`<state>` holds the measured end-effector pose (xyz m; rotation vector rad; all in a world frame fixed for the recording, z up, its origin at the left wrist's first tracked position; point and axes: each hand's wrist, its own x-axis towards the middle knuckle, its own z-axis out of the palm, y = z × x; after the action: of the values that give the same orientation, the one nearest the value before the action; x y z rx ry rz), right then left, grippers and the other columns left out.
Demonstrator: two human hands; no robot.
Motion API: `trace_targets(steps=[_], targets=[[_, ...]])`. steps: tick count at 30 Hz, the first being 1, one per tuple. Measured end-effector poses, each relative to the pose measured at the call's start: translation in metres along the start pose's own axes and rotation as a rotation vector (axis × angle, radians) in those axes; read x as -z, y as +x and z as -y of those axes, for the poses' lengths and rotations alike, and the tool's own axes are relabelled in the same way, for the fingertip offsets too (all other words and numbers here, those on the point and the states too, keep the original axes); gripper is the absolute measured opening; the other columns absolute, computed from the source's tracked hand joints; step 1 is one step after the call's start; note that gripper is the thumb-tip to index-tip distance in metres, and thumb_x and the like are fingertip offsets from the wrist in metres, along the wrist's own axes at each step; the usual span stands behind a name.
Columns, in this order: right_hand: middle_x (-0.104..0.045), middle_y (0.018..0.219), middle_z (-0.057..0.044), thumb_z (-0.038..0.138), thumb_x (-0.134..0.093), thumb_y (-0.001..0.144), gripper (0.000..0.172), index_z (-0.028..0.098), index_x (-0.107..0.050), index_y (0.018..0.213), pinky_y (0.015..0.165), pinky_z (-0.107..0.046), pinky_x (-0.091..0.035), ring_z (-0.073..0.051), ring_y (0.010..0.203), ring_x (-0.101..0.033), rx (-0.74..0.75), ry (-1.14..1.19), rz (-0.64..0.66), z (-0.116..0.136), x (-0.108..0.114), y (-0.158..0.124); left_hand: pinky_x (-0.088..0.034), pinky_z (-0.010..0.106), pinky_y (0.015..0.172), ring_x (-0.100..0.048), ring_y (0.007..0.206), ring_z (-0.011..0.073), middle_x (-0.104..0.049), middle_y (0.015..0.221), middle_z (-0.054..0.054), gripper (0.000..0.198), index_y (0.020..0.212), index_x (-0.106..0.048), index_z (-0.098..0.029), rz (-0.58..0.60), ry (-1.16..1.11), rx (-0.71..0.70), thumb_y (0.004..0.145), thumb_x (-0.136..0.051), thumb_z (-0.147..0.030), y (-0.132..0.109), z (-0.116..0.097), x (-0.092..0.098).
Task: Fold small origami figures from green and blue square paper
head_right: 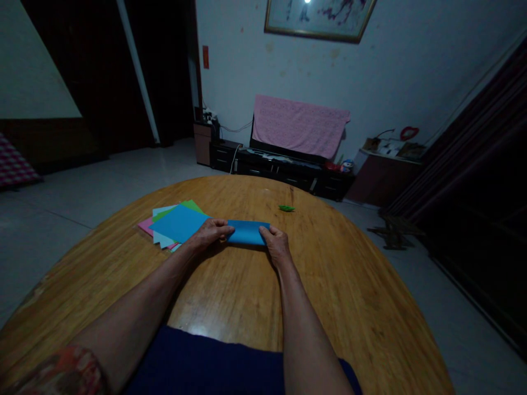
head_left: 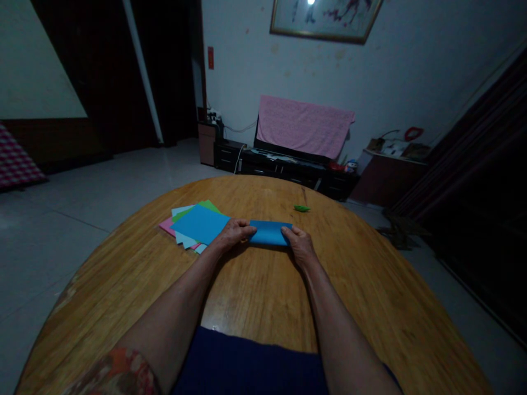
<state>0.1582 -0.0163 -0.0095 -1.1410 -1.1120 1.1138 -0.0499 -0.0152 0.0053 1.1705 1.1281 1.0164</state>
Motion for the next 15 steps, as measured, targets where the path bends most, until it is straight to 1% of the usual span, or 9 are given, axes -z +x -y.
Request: trace_targets(steps=[8,12,15], targets=[[-0.066,0.074,-0.001,0.047,-0.071,0.065,0.041,0.012,-0.071,0.086,0.066,-0.026,-0.042,-0.014,0.066,-0.054,0.021,-0.041,0.012,-0.0020,0.0020,0.0014,-0.026,0.020,0.040,-0.040,0.041,0.0062,-0.044,0.050,-0.004,0.026,0.063,-0.047,-0.017,0.002,0.068,-0.002,0.068,-0.066,-0.034,0.0008,-0.0003,0.0019],[-0.064,0.072,-0.001,0.049,-0.068,0.067,0.041,0.013,-0.070,0.085,0.063,-0.025,-0.041,-0.014,0.065,-0.052,0.037,-0.102,0.031,-0.0011,0.0028,0.0006,-0.029,0.021,0.040,-0.041,0.040,0.0070,-0.045,0.053,-0.004,0.026,0.067,-0.046,-0.018,0.022,0.061,0.014,0.068,-0.066,-0.035,0.0005,0.0015,0.0016],[-0.063,0.070,0.000,0.049,-0.066,0.067,0.041,0.012,-0.069,0.084,0.061,-0.025,-0.040,-0.014,0.063,-0.051,0.042,-0.134,0.048,0.0010,0.0023,-0.0011,-0.031,0.021,0.041,-0.044,0.043,0.0082,-0.045,0.055,-0.004,0.026,0.071,-0.048,-0.019,0.016,0.027,0.023,0.068,-0.067,-0.036,0.0000,0.0026,0.0004]])
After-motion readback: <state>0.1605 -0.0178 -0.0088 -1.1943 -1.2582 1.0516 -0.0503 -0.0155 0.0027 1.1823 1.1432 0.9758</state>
